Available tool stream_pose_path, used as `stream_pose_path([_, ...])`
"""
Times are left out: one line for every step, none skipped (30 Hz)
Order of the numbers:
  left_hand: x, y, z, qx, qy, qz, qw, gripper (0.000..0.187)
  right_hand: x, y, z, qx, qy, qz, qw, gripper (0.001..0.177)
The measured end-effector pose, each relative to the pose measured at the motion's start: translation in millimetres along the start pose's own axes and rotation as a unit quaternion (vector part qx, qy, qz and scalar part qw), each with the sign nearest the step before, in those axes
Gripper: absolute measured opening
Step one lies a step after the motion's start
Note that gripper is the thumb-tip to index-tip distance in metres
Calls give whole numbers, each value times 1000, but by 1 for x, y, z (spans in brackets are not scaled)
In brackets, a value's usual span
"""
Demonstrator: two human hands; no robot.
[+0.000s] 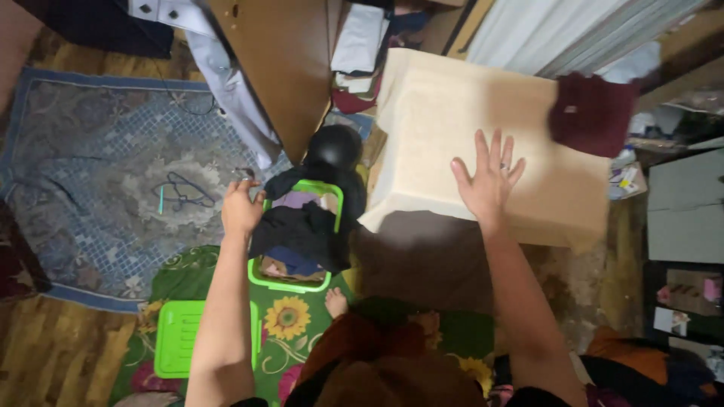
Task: The person folds a maroon garment and then a black garment on a small padded folding board. The maroon item is folded into a compact rectangle and set aside. The black item is unfolded, smoothed, and folded multiple times before being placed next to the maroon item.
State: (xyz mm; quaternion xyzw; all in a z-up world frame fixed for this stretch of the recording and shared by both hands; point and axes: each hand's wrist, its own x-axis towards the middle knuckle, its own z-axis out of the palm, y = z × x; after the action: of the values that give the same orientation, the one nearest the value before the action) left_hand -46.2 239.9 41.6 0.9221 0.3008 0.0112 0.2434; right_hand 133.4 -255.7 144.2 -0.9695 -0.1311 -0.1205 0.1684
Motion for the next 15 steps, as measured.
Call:
stream_pose_path([8, -6, 3, -1, -4, 5, 1000, 26, -1, 2, 15, -40, 6, -19, 999, 68])
stream_pose_path([13, -14, 6, -2, -8, 8, 1000, 26, -3, 4, 31, -78, 11, -41, 996, 69])
stream_pose_path([17, -20, 13, 0, -11, 3, 1000, 26, -5, 5, 36, -77, 6, -42, 996, 69])
stream_pose_path([20, -25, 21, -20, -20, 0, 1000, 24, -5, 7, 42, -153, 24, -61, 986, 69])
stream_pose_path([23, -31, 28, -40, -29, -3, 999, 23, -6, 9, 48, -228, 41, -80, 969, 70])
stream_pose_path([25, -37, 35, -38, -27, -6, 999, 23, -9, 11, 47, -225, 41, -82, 970, 70])
stream_pose_path([26, -43, 43, -60, -35, 7, 998, 23, -12, 14, 47, -178, 17, -74, 981, 72])
stream_pose_path([25, -50, 52, -83, -39, 18, 996, 22, -14, 18, 49, -128, -6, -68, 989, 74])
stream_pose_path([26, -61, 63, -81, -33, 13, 996, 22, -9, 9, 37, -123, -5, -74, 990, 74])
stream_pose_path([25, -73, 77, -84, -37, 37, 995, 24, -6, 2, 26, -117, -53, -38, 991, 76])
stream_pose_path([24, -86, 92, -87, -41, 61, 994, 25, -3, -4, 16, -110, -100, -2, 989, 78])
stream_pose_path([21, -105, 116, -86, -38, 54, 994, 25, -6, 3, 17, -108, -103, -8, 989, 78])
stream_pose_path([18, -124, 140, -87, -37, 55, 994, 27, -10, 11, 18, -97, -90, -17, 991, 79])
stream_pose_path([16, -143, 163, -88, -34, 58, 994, 30, -13, 20, 20, -85, -75, -24, 993, 80])
stream_pose_path([8, -161, 187, -86, -31, 52, 994, 30, -15, 29, 22, -82, -77, -30, 993, 80])
